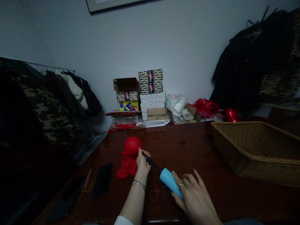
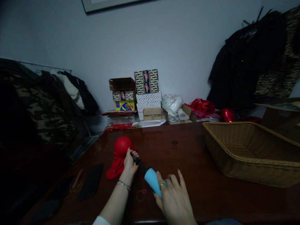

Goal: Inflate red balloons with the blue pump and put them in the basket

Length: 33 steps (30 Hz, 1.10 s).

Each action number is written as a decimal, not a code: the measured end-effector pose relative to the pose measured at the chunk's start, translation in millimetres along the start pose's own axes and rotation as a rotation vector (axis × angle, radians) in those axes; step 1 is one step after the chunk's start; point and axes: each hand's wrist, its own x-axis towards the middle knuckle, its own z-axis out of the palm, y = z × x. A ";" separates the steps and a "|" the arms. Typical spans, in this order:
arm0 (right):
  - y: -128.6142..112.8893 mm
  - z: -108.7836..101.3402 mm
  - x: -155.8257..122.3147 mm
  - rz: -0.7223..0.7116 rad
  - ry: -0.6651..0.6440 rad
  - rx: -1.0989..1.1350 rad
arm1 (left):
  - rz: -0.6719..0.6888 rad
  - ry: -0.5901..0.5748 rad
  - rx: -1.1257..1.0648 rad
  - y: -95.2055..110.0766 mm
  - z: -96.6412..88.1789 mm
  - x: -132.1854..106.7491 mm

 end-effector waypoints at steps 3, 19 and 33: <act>-7.2 -2.2 11.6 0.026 -0.068 -0.011 | 0.002 0.000 0.004 -8.0 1.0 -4.6; -18.8 3.8 24.7 0.056 -0.177 -0.024 | 0.010 0.060 0.034 -16.3 -9.9 2.3; 12.4 1.5 -24.0 -0.035 0.007 -0.031 | -0.001 0.058 0.045 -3.2 -7.2 10.4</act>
